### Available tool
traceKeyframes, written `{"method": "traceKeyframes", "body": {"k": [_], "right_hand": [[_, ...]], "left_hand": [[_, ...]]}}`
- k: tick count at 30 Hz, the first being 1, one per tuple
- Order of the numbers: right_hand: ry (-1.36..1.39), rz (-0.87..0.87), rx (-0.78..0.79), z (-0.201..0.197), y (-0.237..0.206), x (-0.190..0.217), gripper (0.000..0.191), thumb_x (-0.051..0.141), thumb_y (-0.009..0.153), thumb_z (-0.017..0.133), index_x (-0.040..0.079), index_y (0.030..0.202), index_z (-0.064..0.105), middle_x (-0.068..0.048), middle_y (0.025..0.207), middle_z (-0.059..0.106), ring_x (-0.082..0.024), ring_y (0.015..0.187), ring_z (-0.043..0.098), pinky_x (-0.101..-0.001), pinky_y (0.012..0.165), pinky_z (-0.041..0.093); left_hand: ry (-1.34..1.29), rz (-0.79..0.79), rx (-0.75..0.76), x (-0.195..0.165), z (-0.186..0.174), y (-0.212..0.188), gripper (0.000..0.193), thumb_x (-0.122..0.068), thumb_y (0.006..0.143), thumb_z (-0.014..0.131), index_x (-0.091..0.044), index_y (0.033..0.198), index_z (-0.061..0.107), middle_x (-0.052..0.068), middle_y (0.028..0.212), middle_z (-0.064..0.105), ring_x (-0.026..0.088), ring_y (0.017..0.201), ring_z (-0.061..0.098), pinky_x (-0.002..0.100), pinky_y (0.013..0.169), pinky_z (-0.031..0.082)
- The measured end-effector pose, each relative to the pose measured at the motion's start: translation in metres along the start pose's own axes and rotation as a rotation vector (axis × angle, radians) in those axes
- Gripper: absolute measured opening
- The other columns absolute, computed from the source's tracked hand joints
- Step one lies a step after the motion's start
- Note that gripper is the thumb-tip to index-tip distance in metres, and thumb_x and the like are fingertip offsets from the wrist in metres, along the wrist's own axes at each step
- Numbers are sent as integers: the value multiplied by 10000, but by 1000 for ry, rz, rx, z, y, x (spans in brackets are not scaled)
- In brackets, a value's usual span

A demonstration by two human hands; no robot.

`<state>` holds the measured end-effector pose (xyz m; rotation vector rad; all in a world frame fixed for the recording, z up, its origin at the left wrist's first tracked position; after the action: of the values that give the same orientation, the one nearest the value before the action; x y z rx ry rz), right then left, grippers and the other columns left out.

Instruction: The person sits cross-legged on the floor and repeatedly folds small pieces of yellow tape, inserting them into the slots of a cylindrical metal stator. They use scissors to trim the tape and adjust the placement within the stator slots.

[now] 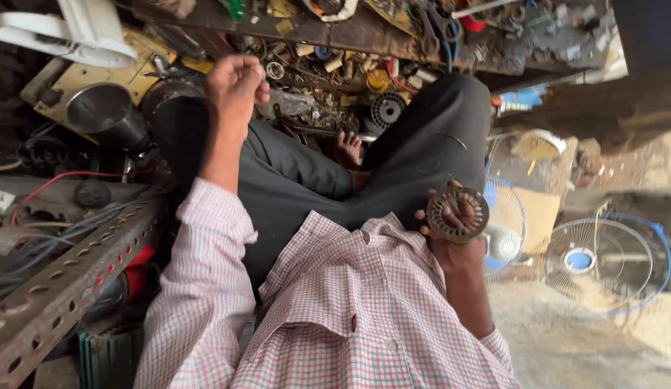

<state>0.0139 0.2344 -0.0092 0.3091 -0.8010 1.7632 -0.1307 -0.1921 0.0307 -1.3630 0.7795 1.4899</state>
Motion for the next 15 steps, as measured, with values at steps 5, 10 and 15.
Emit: {"method": "traceKeyframes", "body": {"k": [5, 10, 15], "right_hand": [[-37, 4, -12, -5, 2, 1, 523, 11, 1048, 594, 64, 1544, 436, -250, 1304, 620, -370, 976, 728, -370, 670, 662], [-30, 19, -41, -8, -2, -1, 542, -6, 1038, 590, 79, 1548, 427, -246, 1309, 618, -354, 968, 726, -368, 677, 667], [-49, 27, -52, -6, -5, -8, 543, 8, 1033, 593, 104, 1541, 427, -242, 1302, 617, -356, 941, 729, -370, 652, 662]], "left_hand": [[13, 75, -35, -10, 6, 18, 103, -42, 996, 692, -31, 1093, 660, 47, 925, 707, 116, 720, 681, 247, 597, 596], [597, 442, 225, 5, 89, -30, 81, -58, 870, 784, -58, 915, 716, 79, 908, 733, 196, 813, 706, 367, 729, 577], [538, 606, 370, -5, 179, -12, 36, -92, 926, 734, -60, 920, 719, 93, 855, 749, 234, 784, 746, 386, 679, 567]]}}
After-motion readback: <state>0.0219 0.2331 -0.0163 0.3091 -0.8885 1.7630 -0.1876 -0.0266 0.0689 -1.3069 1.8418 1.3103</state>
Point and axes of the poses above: each hand's wrist, its own y-axis towards the middle knuckle, its own z-axis out of the palm, x = y × z, the point moved 6 cm from there along y, towards the middle knuckle
